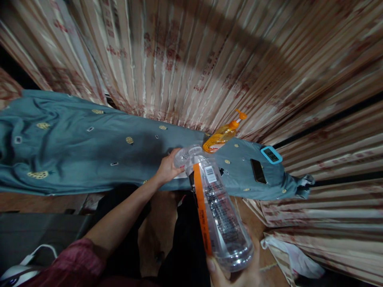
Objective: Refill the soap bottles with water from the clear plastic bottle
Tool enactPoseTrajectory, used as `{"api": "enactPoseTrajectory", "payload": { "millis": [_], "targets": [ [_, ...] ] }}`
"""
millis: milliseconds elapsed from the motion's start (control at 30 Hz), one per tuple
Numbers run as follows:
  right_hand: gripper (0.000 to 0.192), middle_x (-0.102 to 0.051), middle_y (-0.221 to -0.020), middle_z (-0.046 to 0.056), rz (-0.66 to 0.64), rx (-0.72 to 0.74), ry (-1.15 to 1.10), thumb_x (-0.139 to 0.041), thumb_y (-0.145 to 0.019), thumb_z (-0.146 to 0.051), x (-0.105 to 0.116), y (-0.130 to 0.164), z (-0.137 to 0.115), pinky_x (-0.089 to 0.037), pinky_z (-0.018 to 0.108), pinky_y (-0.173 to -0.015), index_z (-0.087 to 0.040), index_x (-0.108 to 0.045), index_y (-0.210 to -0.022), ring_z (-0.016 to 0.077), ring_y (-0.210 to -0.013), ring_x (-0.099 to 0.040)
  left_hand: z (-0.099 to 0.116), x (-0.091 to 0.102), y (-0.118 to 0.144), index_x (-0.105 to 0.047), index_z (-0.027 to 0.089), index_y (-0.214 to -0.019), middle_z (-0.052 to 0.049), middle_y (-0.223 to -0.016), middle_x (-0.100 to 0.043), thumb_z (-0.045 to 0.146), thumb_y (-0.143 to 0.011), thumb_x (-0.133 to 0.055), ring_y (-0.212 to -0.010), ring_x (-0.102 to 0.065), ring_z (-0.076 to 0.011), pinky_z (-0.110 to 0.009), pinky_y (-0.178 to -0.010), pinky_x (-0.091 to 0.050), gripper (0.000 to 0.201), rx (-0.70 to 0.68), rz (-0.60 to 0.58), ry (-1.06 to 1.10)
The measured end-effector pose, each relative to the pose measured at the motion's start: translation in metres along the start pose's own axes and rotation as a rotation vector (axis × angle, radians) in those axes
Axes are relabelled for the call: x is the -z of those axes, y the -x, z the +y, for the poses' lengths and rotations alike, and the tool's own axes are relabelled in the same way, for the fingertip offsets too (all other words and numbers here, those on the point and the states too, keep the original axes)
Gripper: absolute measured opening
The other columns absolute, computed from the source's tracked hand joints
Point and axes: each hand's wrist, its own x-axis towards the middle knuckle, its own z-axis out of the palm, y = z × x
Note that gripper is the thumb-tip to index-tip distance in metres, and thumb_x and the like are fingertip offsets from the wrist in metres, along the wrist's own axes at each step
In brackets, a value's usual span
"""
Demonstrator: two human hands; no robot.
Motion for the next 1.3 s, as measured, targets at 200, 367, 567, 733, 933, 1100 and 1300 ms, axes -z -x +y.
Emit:
{"api": "enactPoseTrajectory", "payload": {
  "millis": [200,367,567,733,933,1100,1300],
  "targets": [
    [0.061,-0.065,-0.101,0.008,-0.001,-0.015,-0.002,-0.068,-0.076,-0.053,0.0002,0.0009,-0.0018,-0.054,0.039,-0.076,-0.017,-0.052,-0.124,0.0287,-0.084,-0.069,-0.0005,0.0,0.0003,-0.057,0.022,-0.127,-0.005,-0.114,-0.075,0.023,-0.069,-0.079,-0.104,-0.073,-0.0255,-0.038,-0.095,-0.057,0.063,-0.001,0.0,0.001],
    [0.058,-0.065,-0.104,0.009,0.014,0.001,0.021,-0.066,-0.077,-0.052,-0.0008,0.0016,-0.0003,-0.054,0.04,-0.08,-0.019,-0.053,-0.122,0.0303,-0.09,-0.069,-0.0014,-0.0007,0.0,-0.057,0.021,-0.127,-0.006,-0.114,-0.074,0.023,-0.068,-0.08,-0.104,-0.073,-0.0262,-0.039,-0.096,-0.057,0.064,0.007,-0.002,-0.007],
    [0.059,-0.063,-0.105,0.01,0.006,-0.001,0.029,-0.066,-0.077,-0.054,-0.0003,0.0016,0.0012,-0.051,0.041,-0.081,-0.017,-0.052,-0.121,0.0304,-0.089,-0.068,-0.0008,-0.0011,-0.0006,-0.056,0.021,-0.127,-0.006,-0.119,-0.074,0.022,-0.068,-0.08,-0.109,-0.072,-0.0262,-0.037,-0.097,-0.057,0.063,-0.004,-0.003,-0.012],
    [0.057,-0.064,-0.105,0.009,0.0,0.003,0.019,-0.065,-0.078,-0.053,-0.0004,0.0015,-0.0023,-0.054,0.04,-0.081,-0.02,-0.051,-0.122,0.0295,-0.089,-0.069,-0.0017,-0.0011,0.0003,-0.056,0.021,-0.127,-0.006,-0.116,-0.074,0.022,-0.069,-0.08,-0.106,-0.072,-0.026,-0.039,-0.097,-0.057,0.063,0.001,0.004,0.01],
    [0.059,-0.063,-0.106,0.011,0.009,-0.014,0.026,-0.065,-0.078,-0.054,-0.0008,0.0022,-0.0023,-0.054,0.04,-0.08,-0.016,-0.052,-0.123,0.0303,-0.09,-0.069,-0.0025,-0.0017,0.0,-0.056,0.02,-0.127,-0.007,-0.119,-0.074,0.02,-0.068,-0.08,-0.107,-0.072,-0.0265,-0.04,-0.098,-0.057,0.064,-0.007,0.003,0.023],
    [0.062,-0.064,-0.107,0.011,0.013,-0.011,0.012,-0.067,-0.076,-0.055,-0.0004,0.0018,0.0032,-0.055,0.04,-0.081,-0.017,-0.052,-0.123,0.0306,-0.092,-0.069,-0.0013,-0.0023,-0.0003,-0.056,0.02,-0.128,-0.007,-0.12,-0.073,0.019,-0.068,-0.081,-0.109,-0.072,-0.0262,-0.037,-0.098,-0.057,0.064,0.003,0.002,0.003],
    [0.061,-0.064,-0.104,0.009,0.007,0.002,0.028,-0.066,-0.079,-0.054,-0.0005,0.0023,0.0037,-0.053,0.038,-0.081,-0.017,-0.052,-0.125,0.0294,-0.09,-0.069,-0.001,-0.002,-0.0001,-0.057,0.021,-0.127,-0.005,-0.117,-0.074,0.019,-0.068,-0.081,-0.107,-0.073,-0.0254,-0.036,-0.097,-0.057,0.064,0.001,0.011,-0.002]
  ]
}}
